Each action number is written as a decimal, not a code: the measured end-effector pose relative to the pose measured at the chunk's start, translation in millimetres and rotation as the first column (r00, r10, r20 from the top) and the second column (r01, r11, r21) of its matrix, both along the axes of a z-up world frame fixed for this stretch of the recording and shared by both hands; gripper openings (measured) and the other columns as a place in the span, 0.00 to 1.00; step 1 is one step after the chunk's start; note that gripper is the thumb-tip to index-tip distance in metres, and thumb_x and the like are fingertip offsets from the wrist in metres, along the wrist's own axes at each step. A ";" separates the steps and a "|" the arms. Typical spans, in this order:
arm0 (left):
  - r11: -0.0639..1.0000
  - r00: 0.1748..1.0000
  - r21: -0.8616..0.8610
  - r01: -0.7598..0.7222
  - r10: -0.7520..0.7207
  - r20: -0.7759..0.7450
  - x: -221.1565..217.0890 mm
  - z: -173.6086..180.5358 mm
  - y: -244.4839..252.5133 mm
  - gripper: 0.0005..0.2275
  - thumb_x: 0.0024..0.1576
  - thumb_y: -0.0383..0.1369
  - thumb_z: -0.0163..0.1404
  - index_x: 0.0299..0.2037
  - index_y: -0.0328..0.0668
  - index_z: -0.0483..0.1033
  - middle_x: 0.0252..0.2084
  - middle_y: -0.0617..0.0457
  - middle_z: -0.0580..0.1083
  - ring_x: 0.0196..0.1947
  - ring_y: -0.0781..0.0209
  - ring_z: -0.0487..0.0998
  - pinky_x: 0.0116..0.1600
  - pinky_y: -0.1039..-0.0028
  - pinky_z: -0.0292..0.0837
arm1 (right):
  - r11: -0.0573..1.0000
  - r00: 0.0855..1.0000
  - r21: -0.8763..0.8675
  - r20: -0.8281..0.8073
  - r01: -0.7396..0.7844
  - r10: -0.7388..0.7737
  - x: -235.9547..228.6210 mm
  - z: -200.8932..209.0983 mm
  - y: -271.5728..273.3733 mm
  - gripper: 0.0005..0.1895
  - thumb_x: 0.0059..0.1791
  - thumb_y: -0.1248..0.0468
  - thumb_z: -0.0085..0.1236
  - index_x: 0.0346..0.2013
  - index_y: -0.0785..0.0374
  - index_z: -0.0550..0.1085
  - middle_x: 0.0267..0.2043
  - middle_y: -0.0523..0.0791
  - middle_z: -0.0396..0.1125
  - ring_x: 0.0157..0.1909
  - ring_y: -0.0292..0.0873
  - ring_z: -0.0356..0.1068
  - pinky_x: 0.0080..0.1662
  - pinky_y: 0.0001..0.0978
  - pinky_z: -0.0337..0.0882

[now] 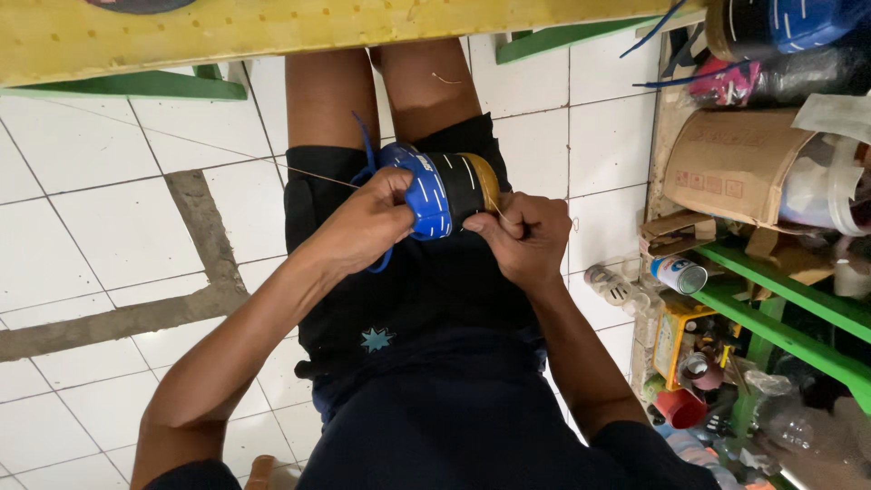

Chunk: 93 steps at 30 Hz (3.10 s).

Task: The person sits on the floor and sews a blue shoe using a needle and thread. They repeatedly push the needle through the shoe's sole and pull the thread tight to secure the stitching.

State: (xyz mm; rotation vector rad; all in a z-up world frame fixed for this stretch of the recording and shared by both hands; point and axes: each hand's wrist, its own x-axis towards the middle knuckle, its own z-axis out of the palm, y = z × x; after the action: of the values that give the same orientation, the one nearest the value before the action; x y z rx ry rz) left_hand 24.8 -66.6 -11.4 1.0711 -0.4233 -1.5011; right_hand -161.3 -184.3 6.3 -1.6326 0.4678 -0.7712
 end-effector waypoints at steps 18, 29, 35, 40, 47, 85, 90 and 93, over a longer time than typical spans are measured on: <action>0.995 0.995 -0.076 -0.067 0.073 0.074 -5.9 -4.6 7.2 0.14 0.54 0.18 0.42 0.21 0.49 0.70 0.18 0.66 0.56 0.19 0.77 0.52 0.26 0.88 0.50 | 0.928 0.813 0.136 -0.537 0.347 -0.226 -22.9 60.2 -38.6 0.11 0.62 0.61 0.38 0.49 0.64 0.67 0.34 0.42 0.53 0.29 0.34 0.60 0.31 0.23 0.62; 0.990 0.984 -0.140 -0.025 0.049 0.170 -11.0 4.0 7.8 0.15 0.59 0.18 0.38 0.24 0.49 0.71 0.22 0.65 0.60 0.23 0.73 0.58 0.33 0.84 0.59 | 0.963 0.863 -0.260 -0.466 0.077 -0.194 -14.8 94.0 17.5 0.10 0.51 0.73 0.64 0.46 0.66 0.84 0.35 0.52 0.79 0.26 0.43 0.74 0.25 0.27 0.69; 0.991 0.985 -0.133 -0.024 0.047 0.168 -9.8 7.1 10.0 0.15 0.59 0.18 0.37 0.25 0.49 0.71 0.23 0.66 0.59 0.23 0.74 0.58 0.33 0.84 0.60 | 0.965 0.899 -0.256 -0.409 0.054 -0.158 -13.7 88.0 13.3 0.09 0.50 0.74 0.64 0.45 0.68 0.84 0.32 0.53 0.78 0.23 0.41 0.73 0.22 0.28 0.67; 0.990 0.988 -0.132 -0.054 0.073 0.138 -13.2 6.3 9.7 0.15 0.59 0.18 0.39 0.27 0.50 0.71 0.23 0.67 0.60 0.23 0.74 0.58 0.33 0.85 0.59 | 0.975 0.897 -0.214 -0.419 0.052 -0.139 -14.4 90.1 11.3 0.10 0.49 0.76 0.64 0.44 0.69 0.83 0.32 0.54 0.78 0.28 0.45 0.77 0.26 0.31 0.73; 0.989 0.989 -0.131 -0.073 0.088 0.115 -17.0 14.3 10.1 0.15 0.59 0.17 0.39 0.27 0.49 0.73 0.25 0.67 0.62 0.26 0.74 0.60 0.38 0.85 0.62 | 0.961 0.836 -0.273 -0.538 -0.050 -0.110 -10.5 105.5 4.5 0.08 0.52 0.73 0.62 0.44 0.69 0.84 0.28 0.51 0.76 0.22 0.42 0.73 0.22 0.29 0.68; 0.862 0.769 -0.061 -0.504 0.479 0.423 -14.8 76.8 59.1 0.02 0.61 0.26 0.56 0.37 0.39 0.77 0.51 0.44 0.81 0.53 0.58 0.83 0.58 0.74 0.81 | 0.576 0.080 -0.118 -0.993 -0.809 -0.091 66.6 162.0 -86.1 0.12 0.57 0.56 0.45 0.42 0.52 0.77 0.27 0.46 0.75 0.30 0.58 0.73 0.32 0.52 0.66; 0.779 0.892 -0.453 -0.433 0.445 -0.086 -26.1 61.9 28.5 0.04 0.69 0.30 0.46 0.41 0.44 0.69 0.38 0.52 0.73 0.37 0.65 0.73 0.44 0.76 0.74 | 0.450 -0.063 -0.043 -0.974 -0.892 -0.218 59.8 162.1 -74.0 0.05 0.60 0.63 0.38 0.44 0.59 0.64 0.24 0.52 0.70 0.26 0.70 0.68 0.30 0.58 0.61; 0.935 0.848 -0.166 -0.312 0.353 0.395 -29.8 79.5 11.8 0.02 0.62 0.29 0.56 0.39 0.41 0.80 0.36 0.56 0.80 0.37 0.70 0.79 0.46 0.80 0.75 | 0.363 0.081 -0.140 -0.982 -0.921 -0.174 52.3 155.2 -73.6 0.11 0.51 0.75 0.43 0.47 0.62 0.63 0.19 0.51 0.66 0.20 0.66 0.63 0.26 0.55 0.58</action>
State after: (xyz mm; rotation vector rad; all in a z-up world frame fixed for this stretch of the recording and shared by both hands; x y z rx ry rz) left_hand -4.9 -54.8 68.1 1.3199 -0.5682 -0.9280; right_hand -109.0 -257.9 161.5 -2.9421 0.2735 1.0298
